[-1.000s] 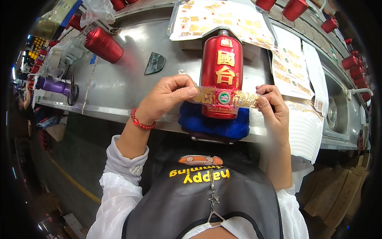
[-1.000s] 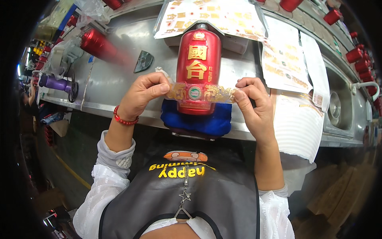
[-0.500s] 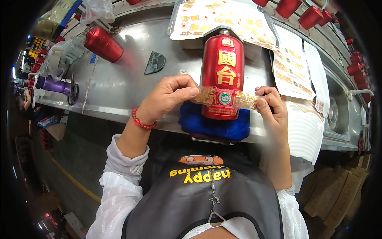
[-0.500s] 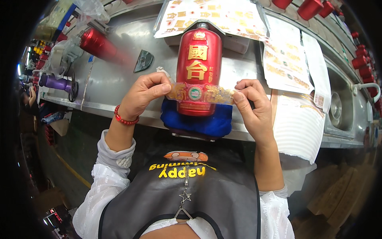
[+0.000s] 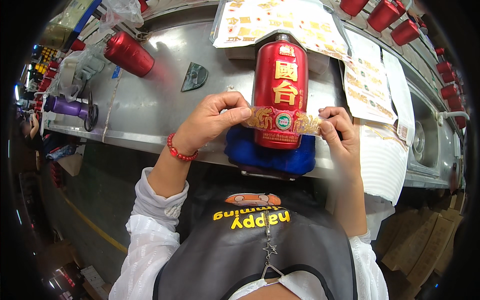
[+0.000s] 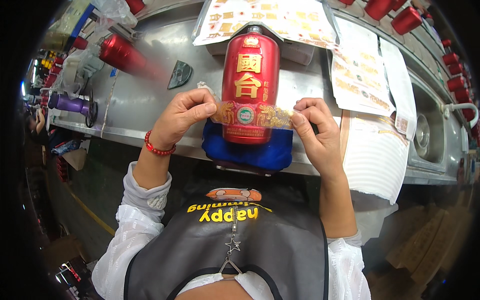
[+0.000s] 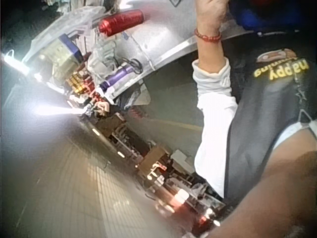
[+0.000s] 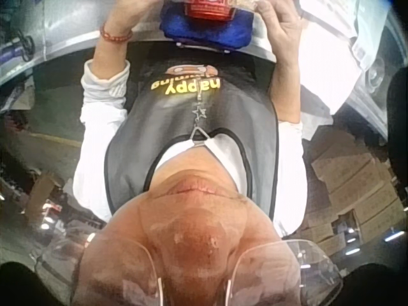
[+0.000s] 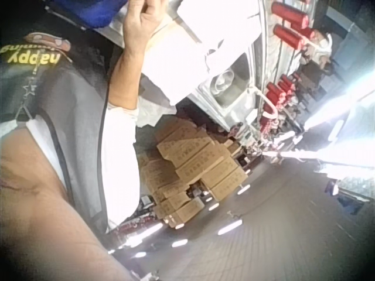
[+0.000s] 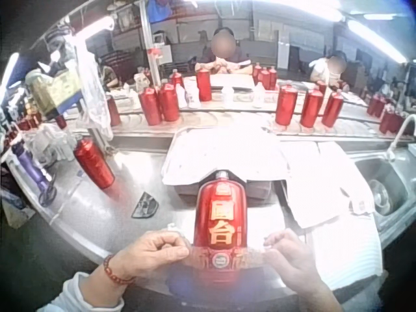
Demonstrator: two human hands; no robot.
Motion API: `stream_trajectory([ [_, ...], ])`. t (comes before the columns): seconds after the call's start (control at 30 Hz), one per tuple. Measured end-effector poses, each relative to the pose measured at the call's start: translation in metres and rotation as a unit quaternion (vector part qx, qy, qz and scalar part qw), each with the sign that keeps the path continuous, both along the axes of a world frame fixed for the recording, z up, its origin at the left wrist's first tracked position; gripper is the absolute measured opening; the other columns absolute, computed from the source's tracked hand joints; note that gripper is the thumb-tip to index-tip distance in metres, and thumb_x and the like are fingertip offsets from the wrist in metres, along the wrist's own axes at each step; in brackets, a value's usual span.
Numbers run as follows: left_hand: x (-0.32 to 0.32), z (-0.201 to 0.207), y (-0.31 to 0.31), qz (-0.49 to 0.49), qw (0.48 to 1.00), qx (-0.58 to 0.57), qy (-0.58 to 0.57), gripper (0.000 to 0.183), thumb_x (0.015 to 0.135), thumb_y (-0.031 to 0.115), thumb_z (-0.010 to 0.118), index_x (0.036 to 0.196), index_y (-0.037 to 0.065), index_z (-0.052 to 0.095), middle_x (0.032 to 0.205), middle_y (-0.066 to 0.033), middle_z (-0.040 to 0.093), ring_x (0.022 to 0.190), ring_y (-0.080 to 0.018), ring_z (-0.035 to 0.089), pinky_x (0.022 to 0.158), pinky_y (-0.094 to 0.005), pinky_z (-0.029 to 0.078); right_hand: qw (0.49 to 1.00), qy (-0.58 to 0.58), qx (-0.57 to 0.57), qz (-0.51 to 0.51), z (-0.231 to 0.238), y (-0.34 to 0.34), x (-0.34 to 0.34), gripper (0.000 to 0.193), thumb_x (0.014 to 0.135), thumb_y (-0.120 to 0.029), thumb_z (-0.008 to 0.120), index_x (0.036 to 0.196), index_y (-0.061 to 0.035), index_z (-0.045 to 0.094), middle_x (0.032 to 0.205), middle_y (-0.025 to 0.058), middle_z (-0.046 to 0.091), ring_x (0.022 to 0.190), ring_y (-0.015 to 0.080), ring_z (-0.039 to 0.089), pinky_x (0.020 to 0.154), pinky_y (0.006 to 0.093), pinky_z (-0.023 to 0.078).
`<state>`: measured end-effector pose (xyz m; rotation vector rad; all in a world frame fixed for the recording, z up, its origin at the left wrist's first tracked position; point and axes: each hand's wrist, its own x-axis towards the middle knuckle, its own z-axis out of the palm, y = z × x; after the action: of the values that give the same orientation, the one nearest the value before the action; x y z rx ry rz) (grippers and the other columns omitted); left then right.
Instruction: The person applies gold decorative stickers to red cylindrical bottles. They peel each sticker from a sheet, align it on the bottle, and smooth it down with a green squeegee. The person repeats this process on multiple bottles, rotating them to ensure the sticker adheres evenly.
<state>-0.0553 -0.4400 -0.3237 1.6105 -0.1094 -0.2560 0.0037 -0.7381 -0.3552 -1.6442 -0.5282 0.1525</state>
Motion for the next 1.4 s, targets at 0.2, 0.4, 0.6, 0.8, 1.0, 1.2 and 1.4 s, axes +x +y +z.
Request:
stream_trajectory([
  [0.2,0.001,-0.006,0.001,0.001,1.0,0.02,-0.014,0.024,0.101,0.022,0.061,0.09,0.001,0.062,0.089,-0.0008,0.06,0.086,-0.0092,0.053,0.08,-0.0267,0.044,1.0,-0.004,-0.013,0.0,-0.001,0.001,0.0,0.023,0.098,-0.015,0.065,0.082,0.0017,0.064,0.104,0.0093,0.058,0.096,0.0159,0.055,0.082,0.0265,0.043],
  [0.4,0.0,-0.01,-0.001,0.004,1.0,0.004,-0.013,0.023,0.101,0.021,0.061,0.091,0.001,0.063,0.089,-0.0012,0.062,0.086,-0.0093,0.054,0.081,-0.0263,0.044,1.0,0.018,-0.023,-0.004,-0.003,0.002,0.001,0.023,0.098,-0.014,0.065,0.082,0.0012,0.063,0.103,0.0082,0.058,0.094,0.0149,0.055,0.08,0.0262,0.043],
  [0.6,0.0,-0.009,-0.002,0.009,1.0,-0.007,-0.009,0.022,0.101,0.021,0.061,0.092,0.001,0.063,0.089,-0.0012,0.062,0.086,-0.0094,0.054,0.081,-0.0263,0.044,1.0,0.016,-0.023,-0.005,-0.004,0.002,0.001,0.024,0.098,-0.015,0.065,0.081,0.001,0.063,0.103,0.0081,0.058,0.094,0.0149,0.055,0.08,0.0263,0.043],
  [0.8,0.0,-0.014,-0.002,0.013,1.0,0.019,-0.015,0.02,0.101,0.021,0.06,0.101,0.002,0.063,0.099,-0.002,0.062,0.091,-0.0092,0.053,0.084,-0.0257,0.043,0.999,-0.007,-0.044,0.005,-0.006,0.0,0.003,0.02,0.098,-0.014,0.063,0.085,0.0006,0.064,0.104,0.0087,0.059,0.095,0.0172,0.057,0.082,0.028,0.045],
  [1.0,-0.004,-0.026,-0.026,0.218,0.954,0.123,-0.164,0.048,0.097,0.034,0.064,0.131,0.003,0.052,0.13,-0.0147,0.055,0.121,-0.0254,0.05,0.104,-0.0388,0.039,0.991,-0.049,-0.092,-0.083,0.007,0.002,0.003,0.036,0.099,-0.014,0.059,0.131,0.0025,0.057,0.123,0.0136,0.06,0.112,0.0218,0.057,0.096,0.0333,0.046],
  [1.2,-0.002,-0.021,-0.059,0.209,0.959,0.088,-0.168,0.076,0.091,0.041,0.073,0.144,0.0,0.036,0.137,-0.0211,0.046,0.13,-0.0298,0.042,0.109,-0.0403,0.038,0.992,-0.087,-0.091,0.006,0.015,0.033,-0.002,0.065,0.098,-0.037,0.066,0.143,0.0054,0.046,0.131,0.0195,0.056,0.111,0.026,0.057,0.097,0.0356,0.047],
  [1.4,0.001,-0.025,-0.058,0.196,0.96,0.095,-0.178,0.076,0.094,0.039,0.07,0.147,-0.002,0.033,0.142,-0.0203,0.043,0.136,-0.0271,0.039,0.116,-0.041,0.028,0.993,-0.092,-0.08,0.001,0.014,0.038,0.0,0.068,0.097,-0.04,0.067,0.142,0.0064,0.048,0.124,0.022,0.061,0.117,0.03,0.059,0.1,0.0371,0.046],
])
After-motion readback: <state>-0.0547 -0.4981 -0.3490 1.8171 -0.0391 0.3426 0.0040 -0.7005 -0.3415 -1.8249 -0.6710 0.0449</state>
